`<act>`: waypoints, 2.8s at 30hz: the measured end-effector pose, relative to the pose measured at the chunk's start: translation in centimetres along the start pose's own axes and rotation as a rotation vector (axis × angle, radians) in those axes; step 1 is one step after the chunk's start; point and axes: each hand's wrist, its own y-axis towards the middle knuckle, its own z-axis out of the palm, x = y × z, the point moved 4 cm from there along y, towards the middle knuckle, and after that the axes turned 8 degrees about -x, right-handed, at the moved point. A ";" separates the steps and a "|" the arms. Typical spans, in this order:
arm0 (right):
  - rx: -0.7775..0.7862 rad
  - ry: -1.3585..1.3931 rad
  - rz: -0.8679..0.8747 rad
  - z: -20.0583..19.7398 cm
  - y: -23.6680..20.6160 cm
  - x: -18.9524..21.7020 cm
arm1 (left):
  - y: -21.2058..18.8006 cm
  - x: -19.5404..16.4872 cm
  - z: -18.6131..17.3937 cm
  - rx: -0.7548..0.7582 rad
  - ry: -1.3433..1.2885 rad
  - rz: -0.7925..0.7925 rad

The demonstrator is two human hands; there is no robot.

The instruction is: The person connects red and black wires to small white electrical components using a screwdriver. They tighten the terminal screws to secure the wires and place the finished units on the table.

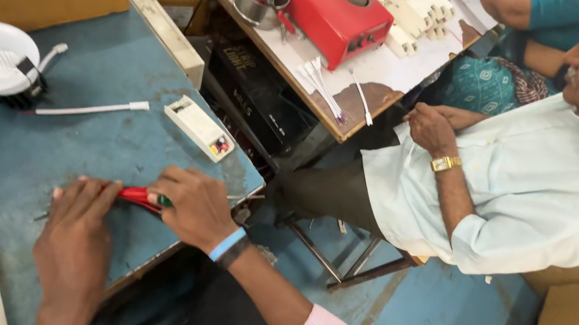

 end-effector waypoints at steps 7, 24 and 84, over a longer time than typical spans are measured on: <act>-0.044 0.033 0.012 0.0 -0.4 -0.2 | -0.2 0.7 1.3 -0.019 0.095 -0.024; -0.096 0.022 0.084 -2.5 -1.7 1.0 | -0.6 1.3 2.1 0.029 0.144 -0.115; -0.757 0.431 0.064 -28.4 -5.4 2.9 | -0.4 -0.4 0.7 -0.078 0.131 0.035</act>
